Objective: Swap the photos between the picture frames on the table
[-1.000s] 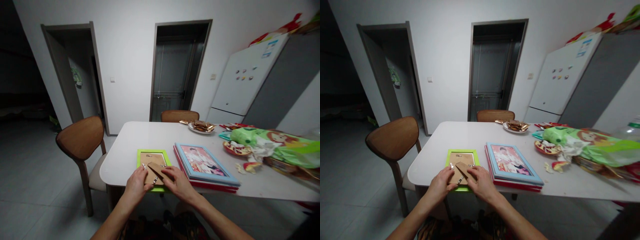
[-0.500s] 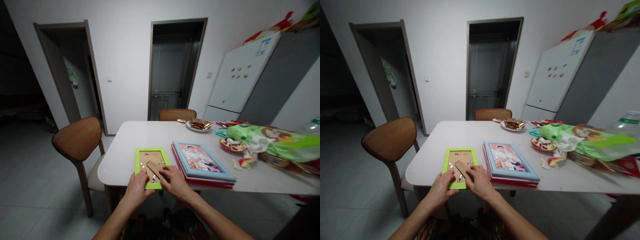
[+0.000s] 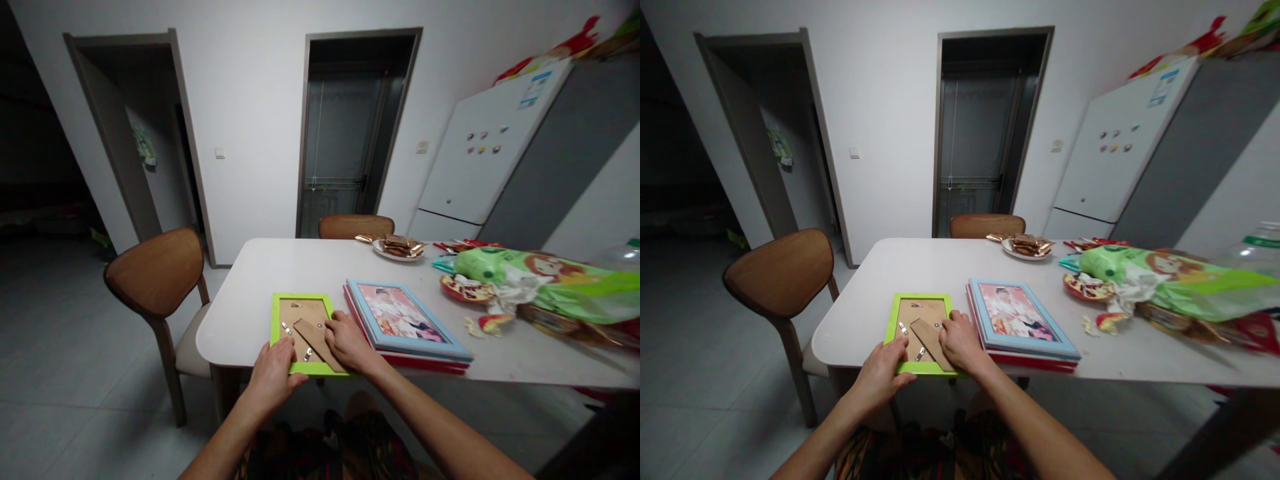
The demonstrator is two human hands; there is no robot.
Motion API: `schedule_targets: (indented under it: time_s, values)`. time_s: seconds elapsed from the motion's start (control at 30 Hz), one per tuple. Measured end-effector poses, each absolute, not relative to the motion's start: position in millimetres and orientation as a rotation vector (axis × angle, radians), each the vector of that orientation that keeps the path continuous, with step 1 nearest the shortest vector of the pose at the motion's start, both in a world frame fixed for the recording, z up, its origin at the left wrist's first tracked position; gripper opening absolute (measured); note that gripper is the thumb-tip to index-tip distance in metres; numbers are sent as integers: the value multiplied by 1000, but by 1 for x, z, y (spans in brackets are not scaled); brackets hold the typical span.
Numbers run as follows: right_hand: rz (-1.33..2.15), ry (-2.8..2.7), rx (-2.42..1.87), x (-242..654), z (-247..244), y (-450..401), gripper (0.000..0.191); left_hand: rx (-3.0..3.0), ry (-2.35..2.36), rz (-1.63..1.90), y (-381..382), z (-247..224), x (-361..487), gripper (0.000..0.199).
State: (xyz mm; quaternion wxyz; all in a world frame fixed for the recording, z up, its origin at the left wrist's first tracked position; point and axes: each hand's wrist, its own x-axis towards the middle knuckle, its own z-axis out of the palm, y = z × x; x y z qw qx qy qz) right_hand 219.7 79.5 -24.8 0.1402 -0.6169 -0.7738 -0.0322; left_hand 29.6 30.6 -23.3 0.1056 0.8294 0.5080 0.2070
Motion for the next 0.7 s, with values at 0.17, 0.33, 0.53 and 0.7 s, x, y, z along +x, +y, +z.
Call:
schedule_targets:
  time_s: [0.17,0.33,0.53,0.7]
  values:
    - [-34,-2257,-1750,222,-28,80,31,2441,1498,610,29,-23,30,37]
    - [-73,-2243,-1703,218,-22,63,30,2413,1489,584,31,-21,27,38]
    - [34,-2467,-1268,200,-16,32,25,2364,1468,604,34,-23,24,38]
    - [37,-2519,-1210,198,-13,28,22,2375,1449,620,34,-25,23,38]
